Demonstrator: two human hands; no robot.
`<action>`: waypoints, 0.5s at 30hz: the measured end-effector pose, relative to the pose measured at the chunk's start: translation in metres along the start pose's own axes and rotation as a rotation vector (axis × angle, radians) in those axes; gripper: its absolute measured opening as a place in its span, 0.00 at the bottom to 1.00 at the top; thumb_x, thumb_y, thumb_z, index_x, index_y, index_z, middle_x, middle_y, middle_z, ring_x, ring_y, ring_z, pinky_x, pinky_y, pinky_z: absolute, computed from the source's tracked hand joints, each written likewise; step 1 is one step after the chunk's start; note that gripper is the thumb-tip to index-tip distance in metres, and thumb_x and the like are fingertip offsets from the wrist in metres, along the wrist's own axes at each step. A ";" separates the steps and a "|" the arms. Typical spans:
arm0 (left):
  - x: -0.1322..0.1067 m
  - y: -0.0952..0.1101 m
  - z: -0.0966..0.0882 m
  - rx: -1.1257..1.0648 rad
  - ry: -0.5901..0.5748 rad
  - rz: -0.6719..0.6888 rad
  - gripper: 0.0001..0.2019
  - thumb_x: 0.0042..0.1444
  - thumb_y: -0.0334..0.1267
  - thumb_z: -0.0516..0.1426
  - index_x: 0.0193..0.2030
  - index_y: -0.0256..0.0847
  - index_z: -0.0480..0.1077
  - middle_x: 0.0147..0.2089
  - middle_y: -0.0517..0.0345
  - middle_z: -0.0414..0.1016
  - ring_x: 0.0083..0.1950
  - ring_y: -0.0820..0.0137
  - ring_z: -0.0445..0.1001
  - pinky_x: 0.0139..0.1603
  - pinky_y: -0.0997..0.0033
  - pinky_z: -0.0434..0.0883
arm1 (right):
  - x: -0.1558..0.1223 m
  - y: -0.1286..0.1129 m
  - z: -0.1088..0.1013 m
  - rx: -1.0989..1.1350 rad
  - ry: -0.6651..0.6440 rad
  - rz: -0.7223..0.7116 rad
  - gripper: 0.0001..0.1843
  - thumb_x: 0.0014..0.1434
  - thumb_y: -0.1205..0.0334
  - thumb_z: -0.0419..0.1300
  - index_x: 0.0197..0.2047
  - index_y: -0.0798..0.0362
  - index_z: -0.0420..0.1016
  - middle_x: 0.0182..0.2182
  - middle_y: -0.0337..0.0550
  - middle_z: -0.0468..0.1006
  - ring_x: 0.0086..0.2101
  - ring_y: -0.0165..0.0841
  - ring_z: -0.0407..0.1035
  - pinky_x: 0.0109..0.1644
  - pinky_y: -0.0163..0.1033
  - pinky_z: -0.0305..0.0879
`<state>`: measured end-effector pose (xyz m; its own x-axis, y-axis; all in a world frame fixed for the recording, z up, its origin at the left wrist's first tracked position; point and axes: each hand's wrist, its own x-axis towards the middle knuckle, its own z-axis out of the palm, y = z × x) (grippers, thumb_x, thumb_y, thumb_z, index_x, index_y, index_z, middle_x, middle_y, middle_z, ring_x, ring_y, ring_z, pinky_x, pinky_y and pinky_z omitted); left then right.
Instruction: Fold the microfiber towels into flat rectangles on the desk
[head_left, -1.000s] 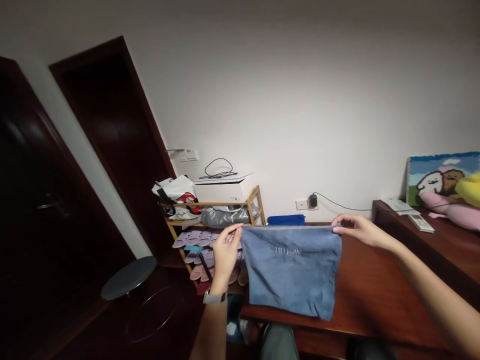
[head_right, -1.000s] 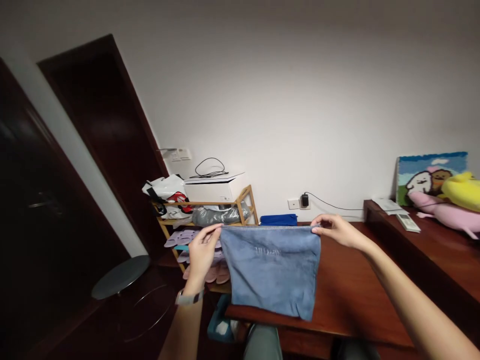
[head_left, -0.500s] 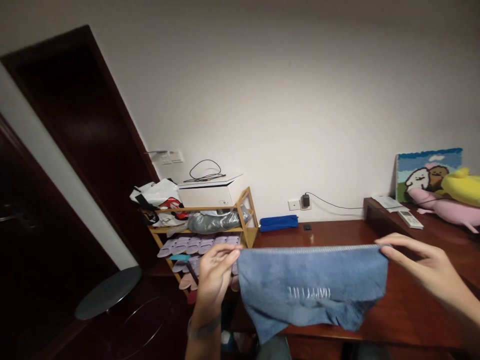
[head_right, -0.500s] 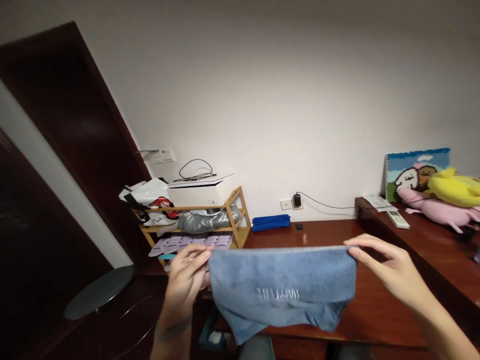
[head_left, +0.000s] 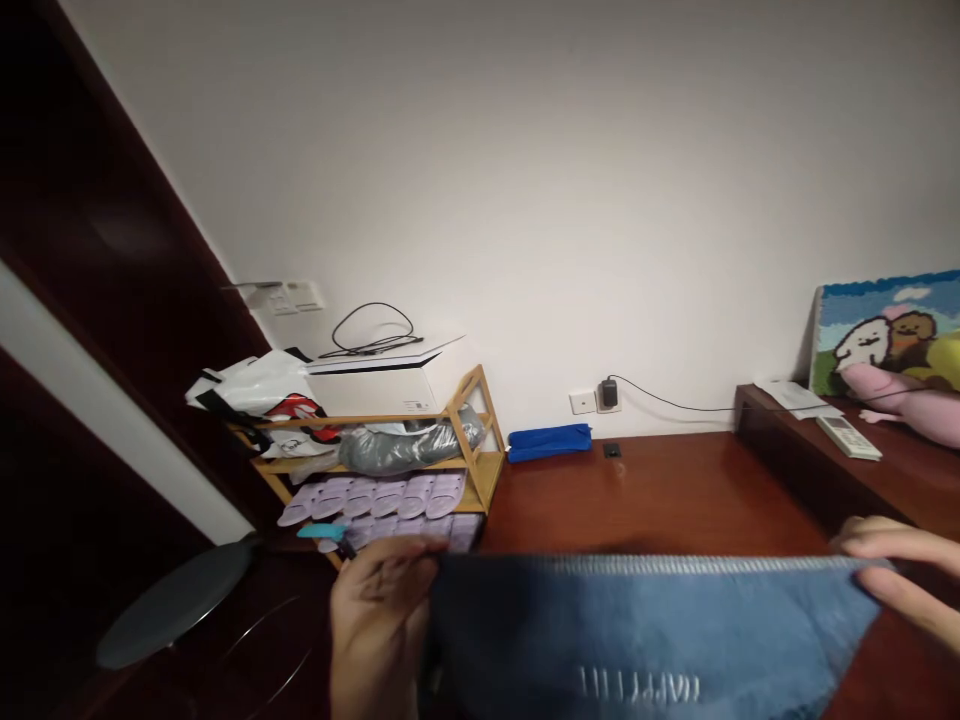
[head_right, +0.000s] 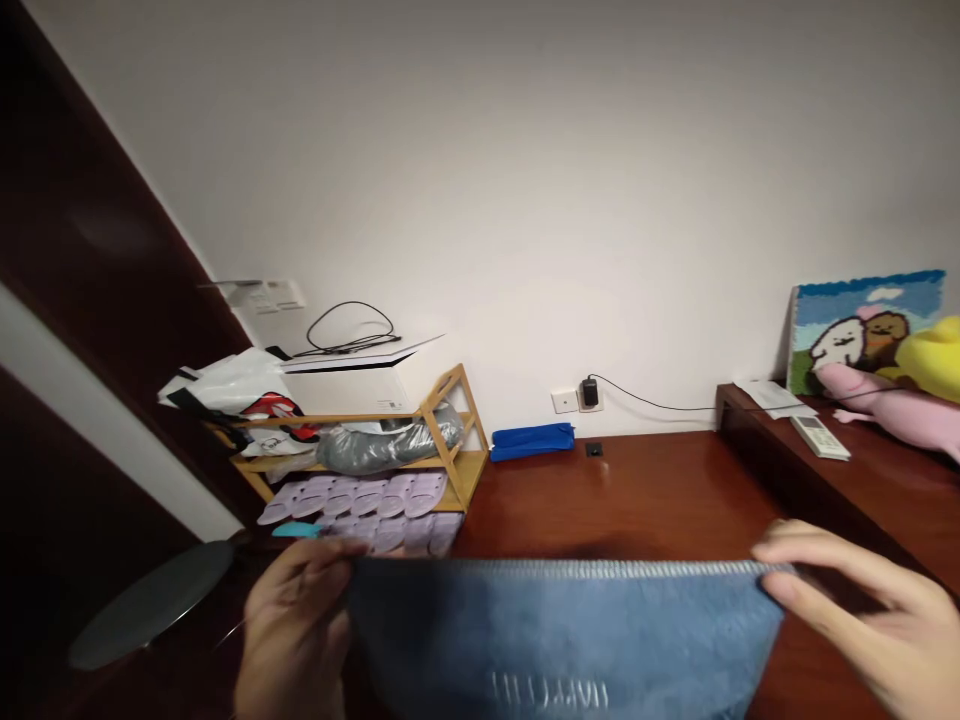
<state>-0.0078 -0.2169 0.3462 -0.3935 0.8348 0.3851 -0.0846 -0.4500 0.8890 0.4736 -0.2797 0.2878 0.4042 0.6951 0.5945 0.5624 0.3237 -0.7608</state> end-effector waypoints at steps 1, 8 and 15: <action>0.014 -0.015 0.009 0.038 -0.036 -0.016 0.15 0.43 0.46 0.74 0.34 0.45 0.78 0.35 0.57 0.85 0.35 0.61 0.84 0.34 0.67 0.80 | 0.009 0.002 0.011 0.002 -0.028 0.047 0.13 0.47 0.34 0.71 0.34 0.27 0.85 0.39 0.45 0.87 0.42 0.52 0.81 0.48 0.57 0.81; 0.091 -0.219 0.068 0.377 -0.283 -0.164 0.13 0.49 0.45 0.66 0.37 0.40 0.80 0.39 0.50 0.87 0.44 0.60 0.85 0.47 0.65 0.79 | 0.067 0.114 0.143 0.093 -0.381 0.306 0.30 0.48 0.32 0.69 0.41 0.48 0.87 0.41 0.50 0.88 0.42 0.47 0.81 0.49 0.50 0.78; 0.080 -0.364 0.082 0.649 -0.258 -0.220 0.03 0.47 0.36 0.64 0.26 0.41 0.75 0.27 0.56 0.83 0.34 0.63 0.83 0.37 0.67 0.77 | 0.042 0.244 0.257 -0.060 -0.394 0.423 0.14 0.49 0.47 0.64 0.30 0.47 0.82 0.37 0.49 0.88 0.44 0.49 0.82 0.55 0.53 0.74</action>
<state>0.0665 0.0398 0.0739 -0.1952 0.9683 0.1561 0.4545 -0.0517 0.8892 0.4424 -0.0063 0.0608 0.3104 0.9461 0.0921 0.4554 -0.0629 -0.8881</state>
